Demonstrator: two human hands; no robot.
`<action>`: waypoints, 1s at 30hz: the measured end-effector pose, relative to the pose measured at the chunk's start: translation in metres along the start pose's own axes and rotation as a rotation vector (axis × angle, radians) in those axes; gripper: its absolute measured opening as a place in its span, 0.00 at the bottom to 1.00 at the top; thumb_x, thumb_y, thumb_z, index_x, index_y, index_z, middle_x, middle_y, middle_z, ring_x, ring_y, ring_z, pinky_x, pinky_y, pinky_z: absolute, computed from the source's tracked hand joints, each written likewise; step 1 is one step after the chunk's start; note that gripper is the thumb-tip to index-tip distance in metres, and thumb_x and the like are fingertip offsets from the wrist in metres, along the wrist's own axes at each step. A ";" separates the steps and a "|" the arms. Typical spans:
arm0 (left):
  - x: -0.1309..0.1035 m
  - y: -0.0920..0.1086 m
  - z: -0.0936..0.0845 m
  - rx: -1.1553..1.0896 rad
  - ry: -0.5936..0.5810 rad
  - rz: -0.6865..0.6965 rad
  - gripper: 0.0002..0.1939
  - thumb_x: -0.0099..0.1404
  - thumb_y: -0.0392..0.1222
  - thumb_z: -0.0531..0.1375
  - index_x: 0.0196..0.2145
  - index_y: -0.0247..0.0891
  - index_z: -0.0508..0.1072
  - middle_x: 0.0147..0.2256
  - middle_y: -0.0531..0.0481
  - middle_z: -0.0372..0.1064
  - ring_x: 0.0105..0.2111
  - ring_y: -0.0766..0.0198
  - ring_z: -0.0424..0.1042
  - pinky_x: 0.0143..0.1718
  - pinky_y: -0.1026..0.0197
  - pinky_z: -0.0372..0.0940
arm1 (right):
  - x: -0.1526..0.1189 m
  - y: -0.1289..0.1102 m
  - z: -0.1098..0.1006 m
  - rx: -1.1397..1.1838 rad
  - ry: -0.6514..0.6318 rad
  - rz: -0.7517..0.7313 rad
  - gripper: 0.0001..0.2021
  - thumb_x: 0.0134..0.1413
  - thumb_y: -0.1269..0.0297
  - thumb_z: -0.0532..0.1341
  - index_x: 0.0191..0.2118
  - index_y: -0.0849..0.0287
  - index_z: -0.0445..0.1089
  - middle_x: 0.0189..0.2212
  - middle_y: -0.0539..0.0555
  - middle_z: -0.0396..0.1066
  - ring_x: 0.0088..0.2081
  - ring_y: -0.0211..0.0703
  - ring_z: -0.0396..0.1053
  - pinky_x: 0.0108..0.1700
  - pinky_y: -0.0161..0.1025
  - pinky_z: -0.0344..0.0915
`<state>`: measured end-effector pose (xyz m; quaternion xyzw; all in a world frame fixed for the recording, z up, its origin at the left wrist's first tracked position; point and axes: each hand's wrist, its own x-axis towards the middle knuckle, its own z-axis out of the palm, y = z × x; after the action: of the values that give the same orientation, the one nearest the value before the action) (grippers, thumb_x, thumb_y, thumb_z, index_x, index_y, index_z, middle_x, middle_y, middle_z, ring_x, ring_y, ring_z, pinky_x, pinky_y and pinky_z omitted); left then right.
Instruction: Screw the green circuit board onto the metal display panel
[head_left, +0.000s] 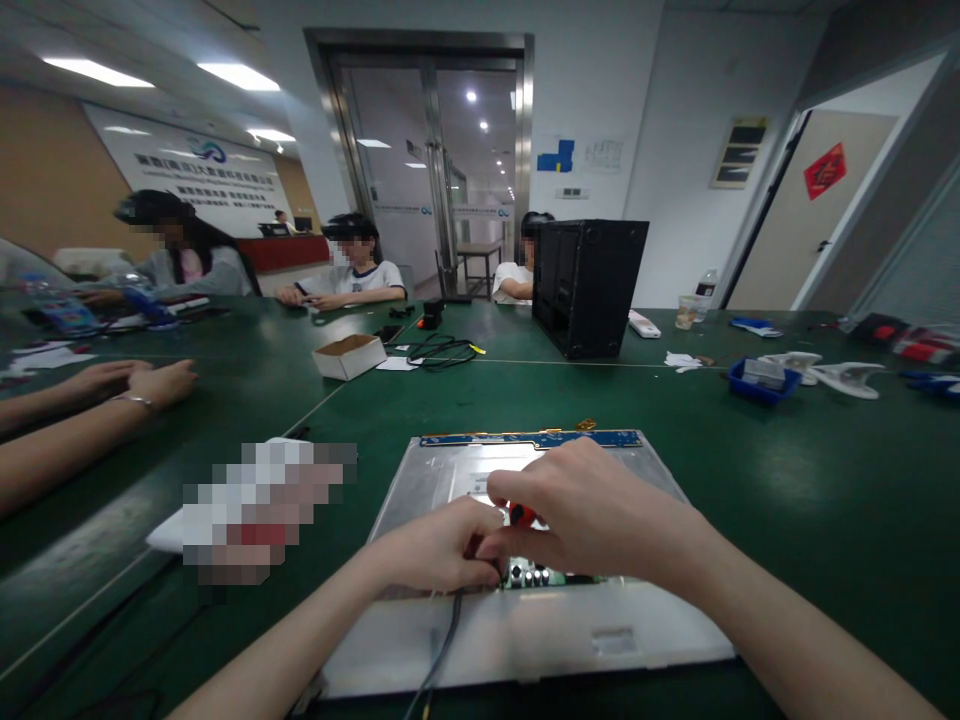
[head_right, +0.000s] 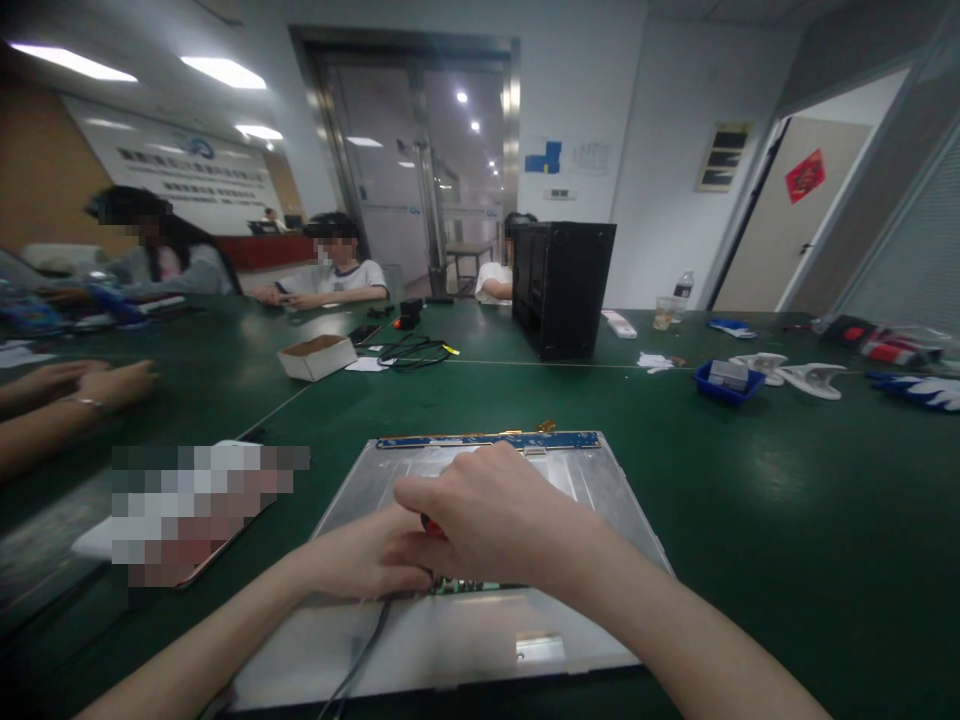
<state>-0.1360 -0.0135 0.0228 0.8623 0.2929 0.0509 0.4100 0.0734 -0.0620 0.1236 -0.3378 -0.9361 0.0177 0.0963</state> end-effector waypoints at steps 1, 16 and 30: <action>0.000 0.001 0.001 -0.017 0.000 -0.025 0.06 0.56 0.35 0.61 0.33 0.36 0.75 0.30 0.51 0.72 0.32 0.61 0.71 0.32 0.64 0.64 | 0.001 0.000 0.001 -0.011 0.000 0.014 0.12 0.66 0.55 0.60 0.34 0.57 0.69 0.24 0.50 0.74 0.24 0.36 0.62 0.26 0.37 0.41; -0.001 0.000 0.000 0.032 0.013 -0.025 0.06 0.59 0.39 0.62 0.34 0.36 0.77 0.29 0.50 0.73 0.30 0.61 0.70 0.31 0.64 0.63 | -0.001 -0.001 0.001 0.028 0.021 -0.049 0.04 0.62 0.65 0.61 0.40 0.58 0.69 0.33 0.52 0.76 0.28 0.37 0.65 0.28 0.36 0.44; -0.002 0.003 0.000 0.014 0.014 0.012 0.07 0.62 0.41 0.61 0.35 0.35 0.76 0.28 0.51 0.69 0.26 0.65 0.67 0.25 0.67 0.59 | -0.002 -0.001 0.000 0.092 0.000 -0.074 0.10 0.58 0.68 0.60 0.46 0.58 0.68 0.37 0.53 0.77 0.30 0.38 0.66 0.28 0.35 0.46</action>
<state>-0.1363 -0.0157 0.0251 0.8665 0.2908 0.0573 0.4017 0.0741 -0.0640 0.1233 -0.2981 -0.9461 0.0572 0.1125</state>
